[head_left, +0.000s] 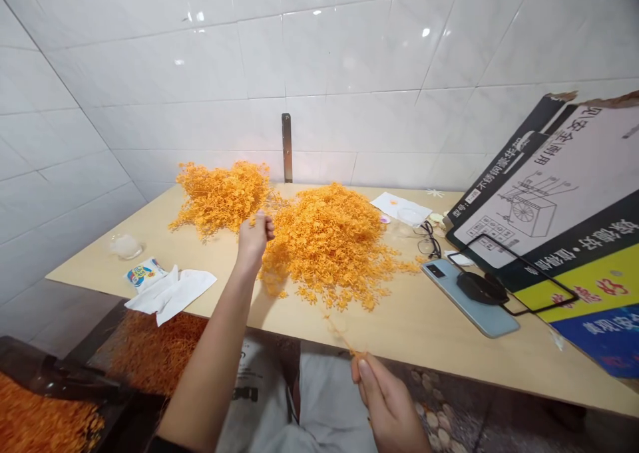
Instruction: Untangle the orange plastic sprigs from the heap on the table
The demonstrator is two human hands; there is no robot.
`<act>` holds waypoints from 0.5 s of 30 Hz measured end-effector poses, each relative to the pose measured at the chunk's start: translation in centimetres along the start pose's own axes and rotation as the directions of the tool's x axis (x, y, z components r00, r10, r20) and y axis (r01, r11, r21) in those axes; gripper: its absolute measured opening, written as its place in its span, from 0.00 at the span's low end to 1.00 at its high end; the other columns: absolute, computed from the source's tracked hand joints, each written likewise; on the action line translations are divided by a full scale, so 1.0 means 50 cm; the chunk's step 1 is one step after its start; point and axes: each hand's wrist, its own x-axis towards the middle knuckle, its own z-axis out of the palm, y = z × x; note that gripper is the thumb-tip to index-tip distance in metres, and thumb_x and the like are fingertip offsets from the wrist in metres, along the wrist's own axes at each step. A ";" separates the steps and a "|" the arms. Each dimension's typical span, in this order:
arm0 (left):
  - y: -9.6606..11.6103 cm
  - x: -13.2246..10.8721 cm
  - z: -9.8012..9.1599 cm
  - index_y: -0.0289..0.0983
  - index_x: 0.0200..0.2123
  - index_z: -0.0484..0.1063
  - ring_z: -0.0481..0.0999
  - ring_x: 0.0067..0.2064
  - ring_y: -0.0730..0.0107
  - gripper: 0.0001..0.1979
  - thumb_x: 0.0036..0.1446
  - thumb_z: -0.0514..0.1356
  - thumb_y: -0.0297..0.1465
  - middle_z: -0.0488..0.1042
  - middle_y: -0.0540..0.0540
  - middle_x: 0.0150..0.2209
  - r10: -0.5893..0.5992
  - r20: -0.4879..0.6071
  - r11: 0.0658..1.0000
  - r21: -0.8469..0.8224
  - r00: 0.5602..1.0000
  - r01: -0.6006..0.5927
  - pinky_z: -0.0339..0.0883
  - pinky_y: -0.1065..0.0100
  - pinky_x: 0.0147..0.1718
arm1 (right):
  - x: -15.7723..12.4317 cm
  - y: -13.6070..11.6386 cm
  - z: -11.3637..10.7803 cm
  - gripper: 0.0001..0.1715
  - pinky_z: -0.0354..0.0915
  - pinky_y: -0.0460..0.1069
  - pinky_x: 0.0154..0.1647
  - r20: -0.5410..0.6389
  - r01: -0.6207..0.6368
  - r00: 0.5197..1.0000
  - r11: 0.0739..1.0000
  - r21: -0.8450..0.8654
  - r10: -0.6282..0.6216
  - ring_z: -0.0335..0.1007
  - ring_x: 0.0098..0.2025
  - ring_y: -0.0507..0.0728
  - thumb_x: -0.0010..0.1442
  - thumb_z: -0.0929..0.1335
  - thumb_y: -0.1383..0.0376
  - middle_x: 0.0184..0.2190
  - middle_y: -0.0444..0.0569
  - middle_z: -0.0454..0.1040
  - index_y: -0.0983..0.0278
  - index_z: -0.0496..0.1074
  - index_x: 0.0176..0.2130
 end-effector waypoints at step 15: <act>-0.001 -0.017 -0.008 0.37 0.56 0.68 0.52 0.69 0.58 0.21 0.62 0.55 0.38 0.59 0.40 0.66 0.145 0.323 0.793 0.527 0.935 -0.305 0.43 0.57 0.66 | 0.027 -0.038 -0.025 0.16 0.61 0.45 0.28 0.151 -0.178 0.983 0.725 0.666 0.103 0.61 0.25 0.51 0.62 0.68 0.54 0.21 0.43 0.62 0.65 0.74 0.37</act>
